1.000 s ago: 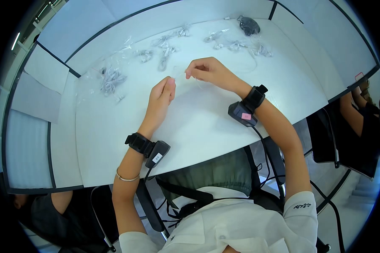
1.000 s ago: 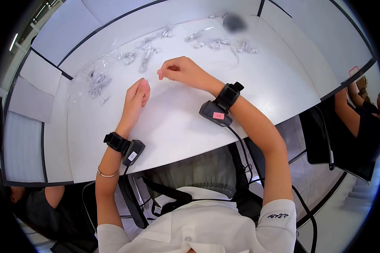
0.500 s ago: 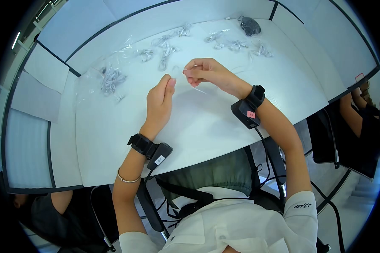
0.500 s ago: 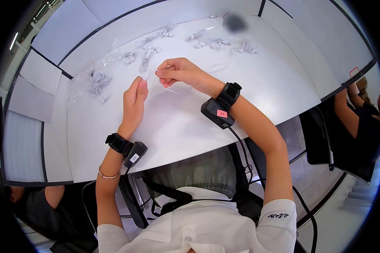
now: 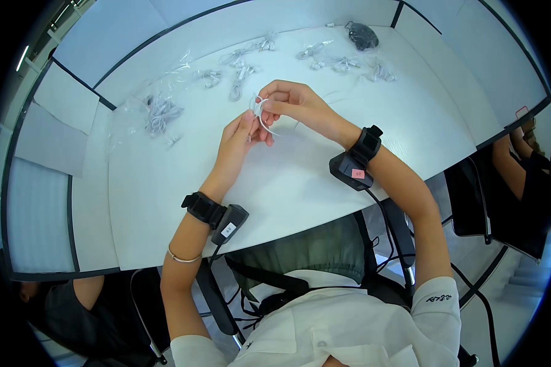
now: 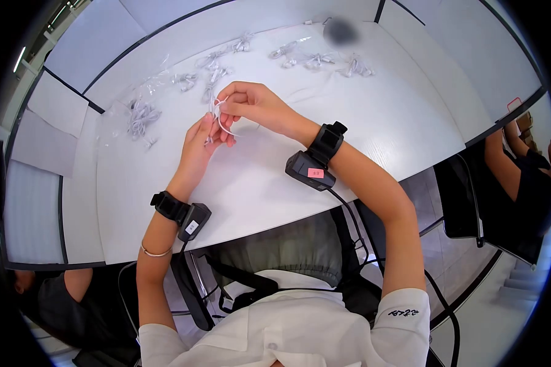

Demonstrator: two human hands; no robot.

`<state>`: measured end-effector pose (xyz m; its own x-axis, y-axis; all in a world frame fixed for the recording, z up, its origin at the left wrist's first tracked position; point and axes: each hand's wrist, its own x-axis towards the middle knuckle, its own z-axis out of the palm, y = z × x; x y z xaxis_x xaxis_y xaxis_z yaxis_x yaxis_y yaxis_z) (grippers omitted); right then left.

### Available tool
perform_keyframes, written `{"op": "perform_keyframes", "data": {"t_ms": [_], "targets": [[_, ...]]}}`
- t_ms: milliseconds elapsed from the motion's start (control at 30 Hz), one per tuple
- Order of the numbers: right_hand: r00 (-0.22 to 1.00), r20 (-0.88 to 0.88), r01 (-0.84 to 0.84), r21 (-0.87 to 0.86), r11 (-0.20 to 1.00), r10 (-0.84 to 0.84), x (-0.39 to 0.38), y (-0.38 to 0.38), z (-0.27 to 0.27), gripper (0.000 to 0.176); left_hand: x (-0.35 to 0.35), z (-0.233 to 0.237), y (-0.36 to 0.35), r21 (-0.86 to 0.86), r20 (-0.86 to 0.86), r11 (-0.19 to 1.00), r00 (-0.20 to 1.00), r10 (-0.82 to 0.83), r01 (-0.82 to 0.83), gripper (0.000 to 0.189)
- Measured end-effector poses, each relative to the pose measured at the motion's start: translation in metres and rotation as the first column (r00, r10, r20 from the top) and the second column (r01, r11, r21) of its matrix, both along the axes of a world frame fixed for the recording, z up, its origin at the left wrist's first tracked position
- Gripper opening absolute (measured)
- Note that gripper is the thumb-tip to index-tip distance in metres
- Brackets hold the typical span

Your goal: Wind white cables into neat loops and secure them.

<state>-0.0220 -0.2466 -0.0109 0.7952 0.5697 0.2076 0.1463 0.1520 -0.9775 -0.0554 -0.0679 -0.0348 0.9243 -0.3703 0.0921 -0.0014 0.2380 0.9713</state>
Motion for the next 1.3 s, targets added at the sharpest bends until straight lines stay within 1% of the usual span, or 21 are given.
{"op": "perform_keyframes", "data": {"t_ms": [67,133,167,267,300,333,400,433,533,600,633,700,733,800,900,1000,1033,1133,1233,1300], "targets": [[1.0,0.023,0.016,0.007,1.0,-0.016,0.001,0.002,-0.004,0.017,0.002,-0.002,0.003,-0.097,-0.109,0.991,0.989,-0.098,0.088,0.04],[0.999,0.009,0.031,-0.011,0.999,-0.031,0.0,0.002,-0.003,0.018,0.004,0.0,0.005,-0.17,-0.198,0.978,0.968,-0.156,0.123,0.038],[1.0,0.016,0.003,0.01,1.0,-0.003,-0.002,0.002,-0.002,0.017,0.0,0.003,0.002,-0.174,-0.261,0.982,0.959,-0.112,0.068,0.039],[0.999,0.038,-0.024,0.041,0.999,0.023,0.0,0.003,-0.006,0.019,0.007,-0.007,0.011,-0.316,-0.245,0.926,0.925,-0.29,0.206,0.039],[0.999,0.038,0.003,0.04,0.999,-0.004,0.001,0.004,-0.008,0.023,0.004,-0.004,0.009,-0.299,-0.243,0.934,0.93,-0.275,0.197,0.039],[0.998,0.057,0.039,0.001,0.999,-0.039,0.001,0.004,-0.009,0.028,0.003,-0.003,0.009,-0.263,-0.221,0.94,0.935,-0.277,0.217,0.04],[0.999,0.045,0.024,0.006,1.0,-0.024,-0.002,0.004,-0.007,0.027,0.001,0.001,0.007,-0.231,-0.224,0.95,0.939,-0.261,0.209,0.04],[0.999,0.04,0.015,-0.019,1.0,-0.015,-0.002,0.003,-0.007,0.025,-0.001,0.002,0.004,-0.199,-0.238,0.97,0.953,-0.19,0.143,0.04],[0.999,0.05,-0.012,-0.088,0.996,0.016,-0.001,0.001,-0.005,0.02,0.002,-0.003,0.006,-0.182,-0.211,0.972,0.96,-0.185,0.148,0.04],[0.995,0.086,-0.03,-0.126,0.992,0.041,-0.001,0.001,-0.004,0.017,0.003,-0.005,0.009,-0.235,-0.223,0.948,0.937,-0.268,0.215,0.039],[0.996,0.085,-0.023,-0.119,0.993,0.034,-0.001,0.001,-0.004,0.016,0.003,-0.005,0.01,-0.262,-0.226,0.933,0.924,-0.308,0.247,0.039],[0.997,0.08,-0.008,-0.107,0.994,0.017,-0.002,0.001,-0.002,0.013,0.003,-0.005,0.01,-0.309,-0.25,0.914,0.905,-0.344,0.262,0.038],[0.997,0.068,-0.033,-0.104,0.994,0.041,-0.002,0.0,0.0,0.012,0.004,-0.005,0.011,-0.333,-0.261,0.904,0.895,-0.362,0.269,0.038],[0.995,0.045,-0.086,-0.096,0.992,0.091,-0.004,-0.002,0.006,0.01,0.003,-0.004,0.011,-0.326,-0.273,0.902,0.886,-0.376,0.282,0.039],[0.995,0.023,-0.098,-0.144,0.985,0.102,-0.007,-0.003,0.012,0.013,0.002,-0.004,0.01,-0.335,-0.275,0.894,0.876,-0.396,0.299,0.038],[0.995,0.009,-0.099,-0.2,0.975,0.103,-0.008,-0.004,0.015,0.02,0.005,-0.009,0.01,-0.328,-0.264,0.887,0.87,-0.415,0.324,0.037],[0.995,-0.012,-0.096,-0.181,0.979,0.095,-0.006,-0.004,0.013,0.022,0.006,-0.009,0.01,-0.321,-0.261,0.887,0.869,-0.421,0.333,0.036],[0.996,-0.07,-0.073,-0.142,0.987,0.063,-0.003,-0.005,0.004,0.028,-0.001,-0.002,0.004,-0.191,-0.333,0.964,0.912,-0.241,0.185,0.033],[0.995,-0.099,-0.031,-0.128,0.991,0.018,-0.003,-0.001,0.002,0.03,-0.002,-0.004,0.001,-0.163,-0.226,0.981,0.964,-0.14,0.104,0.035],[0.994,-0.113,0.0,-0.115,0.993,-0.013,-0.004,0.0,0.005,0.03,-0.002,-0.001,0.002,-0.153,-0.199,0.982,0.969,-0.144,0.114,0.036]]}}
